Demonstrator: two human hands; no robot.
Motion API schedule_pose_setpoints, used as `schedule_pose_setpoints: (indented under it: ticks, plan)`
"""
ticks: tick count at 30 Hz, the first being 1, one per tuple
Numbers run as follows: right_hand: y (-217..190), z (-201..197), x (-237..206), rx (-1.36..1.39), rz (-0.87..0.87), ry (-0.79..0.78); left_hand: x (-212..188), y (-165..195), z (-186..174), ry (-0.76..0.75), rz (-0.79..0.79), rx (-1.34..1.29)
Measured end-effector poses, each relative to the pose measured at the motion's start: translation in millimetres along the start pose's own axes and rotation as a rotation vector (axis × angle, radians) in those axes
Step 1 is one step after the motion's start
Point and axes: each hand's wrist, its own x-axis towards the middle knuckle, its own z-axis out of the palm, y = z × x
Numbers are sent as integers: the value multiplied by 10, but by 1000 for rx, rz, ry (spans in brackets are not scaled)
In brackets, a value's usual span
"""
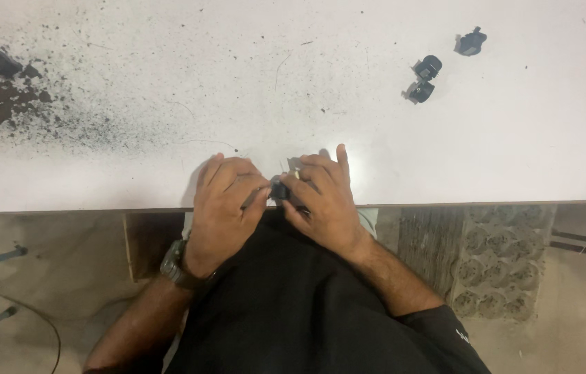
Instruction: The person sits at a white table and assembles small black plastic parts into toothed wheel-like assemblies, fitting components together by hand with a small tool and placing each finished assembly in a growing pile on the table. Loose parts are kept in molded pulp trays on the table.
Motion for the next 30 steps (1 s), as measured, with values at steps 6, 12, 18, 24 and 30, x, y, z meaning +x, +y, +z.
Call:
schedule_pose_setpoints:
  ticks: [6, 12, 18, 24, 30]
  plan:
    - [10, -14, 4, 24, 4, 17, 138, -3, 0, -64, 27, -40]
    - [31, -9, -31, 45, 82, 61, -27, -15, -1, -62, 133, 115]
    - [33, -9, -32, 48, 76, 61, -76, 10, 68, -61, 241, 175]
    - [33, -48, -34, 46, 25, 23, 28, 24, 53, -89, 117, 103]
    - [40, -33, -39, 52, 49, 37, 47, 3, 8, -126, 107, 54]
